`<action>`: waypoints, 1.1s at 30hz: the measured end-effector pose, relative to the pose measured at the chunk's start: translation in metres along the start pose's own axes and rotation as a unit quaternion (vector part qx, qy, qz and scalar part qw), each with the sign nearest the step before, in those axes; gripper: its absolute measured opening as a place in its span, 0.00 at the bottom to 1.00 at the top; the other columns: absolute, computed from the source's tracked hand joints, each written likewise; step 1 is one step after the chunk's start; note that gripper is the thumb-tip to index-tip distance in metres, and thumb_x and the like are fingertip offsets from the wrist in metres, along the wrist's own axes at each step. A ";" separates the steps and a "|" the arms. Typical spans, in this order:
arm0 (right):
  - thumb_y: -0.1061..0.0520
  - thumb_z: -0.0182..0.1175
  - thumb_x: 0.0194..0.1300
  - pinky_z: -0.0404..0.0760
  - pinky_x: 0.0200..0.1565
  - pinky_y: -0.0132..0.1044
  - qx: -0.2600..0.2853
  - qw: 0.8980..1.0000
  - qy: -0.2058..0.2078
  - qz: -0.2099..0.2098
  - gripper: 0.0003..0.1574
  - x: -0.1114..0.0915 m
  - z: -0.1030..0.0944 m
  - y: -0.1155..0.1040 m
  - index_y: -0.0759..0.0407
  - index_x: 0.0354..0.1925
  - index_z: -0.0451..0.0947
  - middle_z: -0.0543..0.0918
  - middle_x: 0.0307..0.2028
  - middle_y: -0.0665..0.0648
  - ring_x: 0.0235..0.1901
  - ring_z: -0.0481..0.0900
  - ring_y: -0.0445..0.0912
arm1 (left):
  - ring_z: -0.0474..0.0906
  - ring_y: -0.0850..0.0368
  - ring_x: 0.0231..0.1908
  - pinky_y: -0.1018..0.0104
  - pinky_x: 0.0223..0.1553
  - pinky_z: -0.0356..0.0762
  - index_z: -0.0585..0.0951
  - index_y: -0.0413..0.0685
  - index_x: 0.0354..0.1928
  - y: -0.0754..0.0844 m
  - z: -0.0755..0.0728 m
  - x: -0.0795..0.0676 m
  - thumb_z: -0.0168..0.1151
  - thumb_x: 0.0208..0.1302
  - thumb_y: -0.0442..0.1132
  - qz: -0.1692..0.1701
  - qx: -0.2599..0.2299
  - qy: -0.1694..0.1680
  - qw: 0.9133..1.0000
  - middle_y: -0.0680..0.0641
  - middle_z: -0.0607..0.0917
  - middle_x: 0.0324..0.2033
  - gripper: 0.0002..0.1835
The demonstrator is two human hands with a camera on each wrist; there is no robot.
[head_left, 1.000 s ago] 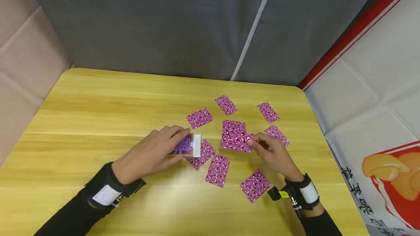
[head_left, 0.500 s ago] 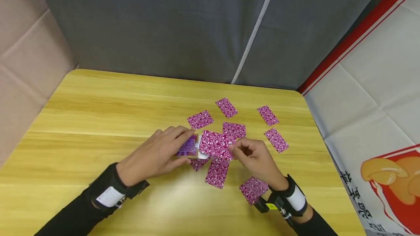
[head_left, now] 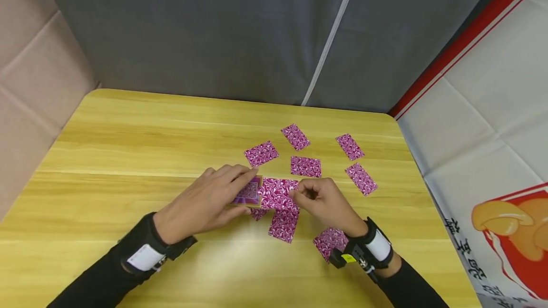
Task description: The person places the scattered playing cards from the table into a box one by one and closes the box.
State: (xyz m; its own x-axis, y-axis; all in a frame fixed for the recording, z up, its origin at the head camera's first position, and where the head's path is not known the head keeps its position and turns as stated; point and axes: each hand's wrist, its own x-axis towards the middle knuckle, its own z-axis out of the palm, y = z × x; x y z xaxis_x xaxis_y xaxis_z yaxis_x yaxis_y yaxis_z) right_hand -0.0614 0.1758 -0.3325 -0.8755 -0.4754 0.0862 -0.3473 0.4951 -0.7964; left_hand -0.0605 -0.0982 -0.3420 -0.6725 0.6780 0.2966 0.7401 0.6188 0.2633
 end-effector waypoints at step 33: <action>0.63 0.60 0.60 0.61 0.17 0.25 0.027 1.000 0.011 -0.003 0.27 0.015 0.031 0.021 0.55 0.10 0.62 0.62 0.09 0.49 0.10 0.58 0.35 | 0.76 0.50 0.52 0.50 0.40 0.81 0.68 0.43 0.69 0.011 0.008 0.010 0.64 0.58 0.58 0.002 0.004 -0.045 0.999 0.43 0.80 0.59 0.41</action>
State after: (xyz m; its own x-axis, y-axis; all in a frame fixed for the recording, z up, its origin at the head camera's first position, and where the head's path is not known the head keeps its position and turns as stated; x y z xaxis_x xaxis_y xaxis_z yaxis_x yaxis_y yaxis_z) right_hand -0.0717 0.1560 -0.3663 -0.8804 -0.4628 0.1035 -0.3350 0.4526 -0.8264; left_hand -0.0593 -0.0809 -0.3437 -0.6676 0.7131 0.2142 0.7429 0.6191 0.2544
